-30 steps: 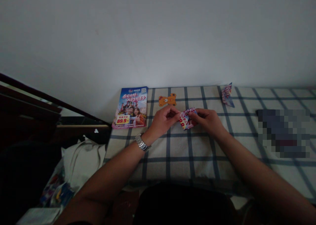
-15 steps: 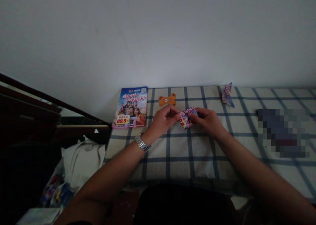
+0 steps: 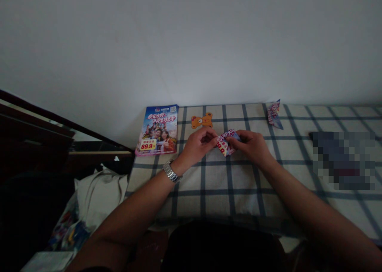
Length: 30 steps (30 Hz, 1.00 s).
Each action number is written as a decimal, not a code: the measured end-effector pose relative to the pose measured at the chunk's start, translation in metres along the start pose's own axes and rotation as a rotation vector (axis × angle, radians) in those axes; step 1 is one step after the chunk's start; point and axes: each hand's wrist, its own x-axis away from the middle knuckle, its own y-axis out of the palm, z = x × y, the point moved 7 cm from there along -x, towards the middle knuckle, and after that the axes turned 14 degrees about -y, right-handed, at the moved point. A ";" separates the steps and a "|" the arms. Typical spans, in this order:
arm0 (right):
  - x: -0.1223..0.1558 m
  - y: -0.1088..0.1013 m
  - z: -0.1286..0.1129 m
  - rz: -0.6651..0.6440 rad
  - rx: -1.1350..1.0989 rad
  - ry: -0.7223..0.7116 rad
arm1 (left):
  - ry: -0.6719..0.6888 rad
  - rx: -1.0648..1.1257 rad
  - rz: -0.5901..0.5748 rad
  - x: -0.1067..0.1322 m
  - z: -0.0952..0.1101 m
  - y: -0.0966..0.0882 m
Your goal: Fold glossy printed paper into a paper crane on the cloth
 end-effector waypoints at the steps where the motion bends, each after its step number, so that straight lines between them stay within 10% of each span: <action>1: 0.000 0.000 0.000 0.009 -0.015 0.006 | -0.002 0.006 0.004 0.000 0.001 0.000; 30: -0.002 -0.003 -0.006 -0.035 0.051 -0.029 | -0.045 0.008 -0.041 -0.002 -0.004 -0.002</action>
